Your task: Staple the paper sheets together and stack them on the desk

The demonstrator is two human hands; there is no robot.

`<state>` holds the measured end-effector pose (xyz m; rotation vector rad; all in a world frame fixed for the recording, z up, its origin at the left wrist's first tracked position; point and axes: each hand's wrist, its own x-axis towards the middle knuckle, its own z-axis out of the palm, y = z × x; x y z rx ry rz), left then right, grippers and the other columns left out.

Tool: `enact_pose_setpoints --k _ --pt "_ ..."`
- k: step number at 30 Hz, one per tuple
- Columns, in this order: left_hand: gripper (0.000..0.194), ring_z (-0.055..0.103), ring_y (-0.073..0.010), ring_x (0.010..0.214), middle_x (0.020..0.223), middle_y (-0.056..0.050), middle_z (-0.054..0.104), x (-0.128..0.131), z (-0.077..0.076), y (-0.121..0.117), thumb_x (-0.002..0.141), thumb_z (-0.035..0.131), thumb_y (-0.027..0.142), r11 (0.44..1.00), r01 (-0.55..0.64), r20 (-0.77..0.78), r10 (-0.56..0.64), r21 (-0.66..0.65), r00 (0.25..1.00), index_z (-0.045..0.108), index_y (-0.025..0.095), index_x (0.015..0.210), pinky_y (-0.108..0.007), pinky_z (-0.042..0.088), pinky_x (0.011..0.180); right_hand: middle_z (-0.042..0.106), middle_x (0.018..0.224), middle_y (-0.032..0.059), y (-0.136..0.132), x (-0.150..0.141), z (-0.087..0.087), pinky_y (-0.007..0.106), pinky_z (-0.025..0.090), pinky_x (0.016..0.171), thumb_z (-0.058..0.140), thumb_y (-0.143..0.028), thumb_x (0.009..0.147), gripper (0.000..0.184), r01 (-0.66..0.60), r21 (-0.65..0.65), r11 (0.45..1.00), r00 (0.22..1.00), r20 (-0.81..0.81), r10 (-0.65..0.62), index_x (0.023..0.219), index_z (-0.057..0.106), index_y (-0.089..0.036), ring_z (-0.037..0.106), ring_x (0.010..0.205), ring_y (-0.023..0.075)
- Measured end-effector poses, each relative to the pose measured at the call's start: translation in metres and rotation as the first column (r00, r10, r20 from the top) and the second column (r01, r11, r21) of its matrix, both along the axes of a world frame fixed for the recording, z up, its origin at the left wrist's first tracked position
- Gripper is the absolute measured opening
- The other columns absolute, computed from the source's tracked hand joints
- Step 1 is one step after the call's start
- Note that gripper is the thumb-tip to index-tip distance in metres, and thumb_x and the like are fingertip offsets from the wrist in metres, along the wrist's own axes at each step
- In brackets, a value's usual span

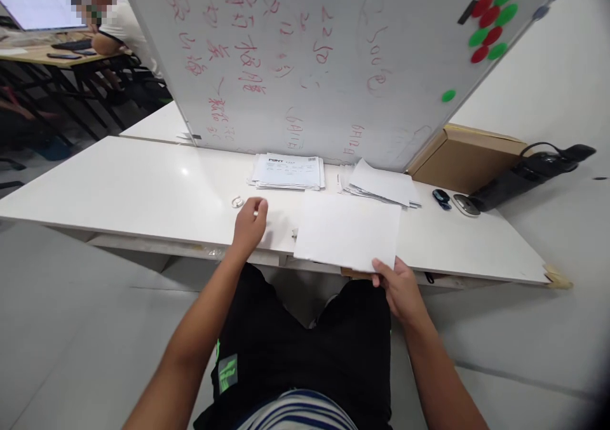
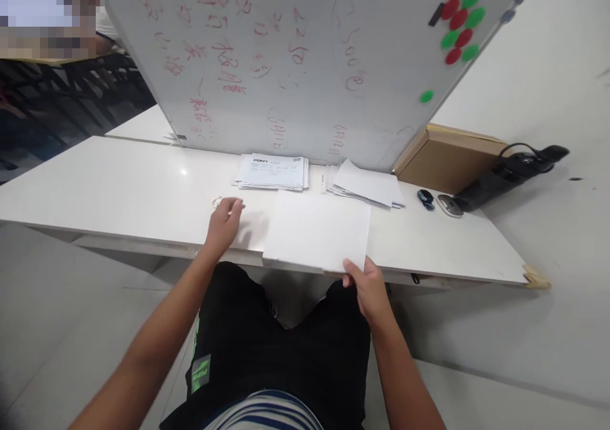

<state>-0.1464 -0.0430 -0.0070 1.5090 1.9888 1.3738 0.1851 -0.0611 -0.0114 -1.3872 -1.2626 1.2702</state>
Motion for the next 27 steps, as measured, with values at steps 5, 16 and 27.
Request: enact_pose_setpoints --k 5,16,27 --pt "0.041 0.047 -0.0338 0.111 0.117 -0.018 0.054 -0.028 -0.028 0.056 0.089 0.048 0.033 0.976 -0.101 -0.514 -0.012 -0.191 0.858 0.048 0.012 0.124 -0.047 0.036 0.094 0.057 0.061 -0.0004 0.095 -0.063 0.033 0.031 0.034 0.051 0.067 -0.040 0.068 0.024 -0.053 0.114 0.992 0.998 -0.017 0.055 0.076 0.053 -0.022 0.044 0.050 0.0143" --pt "0.019 0.046 -0.0298 0.103 0.110 -0.014 0.053 -0.026 -0.039 0.058 0.088 0.045 0.023 0.972 -0.141 -0.629 -0.010 -0.189 0.777 0.055 0.015 0.102 -0.043 0.036 0.087 0.064 0.085 0.0157 0.247 -0.194 0.031 0.034 0.043 0.058 0.063 -0.022 0.065 0.030 -0.107 -0.056 0.993 0.953 0.280 0.118 0.093 0.055 -0.013 0.059 0.069 0.0234" --pt "0.021 0.046 -0.0308 0.105 0.112 -0.015 0.052 -0.027 -0.038 0.060 0.088 0.044 0.025 0.972 -0.146 -0.636 -0.005 -0.185 0.772 0.056 0.016 0.103 -0.043 0.036 0.088 0.032 0.144 0.0233 0.251 -0.068 -0.015 0.057 0.030 0.097 0.044 -0.030 0.086 0.047 -0.230 0.434 0.871 0.551 0.796 -0.251 0.129 0.047 -0.012 0.038 0.125 0.0393"
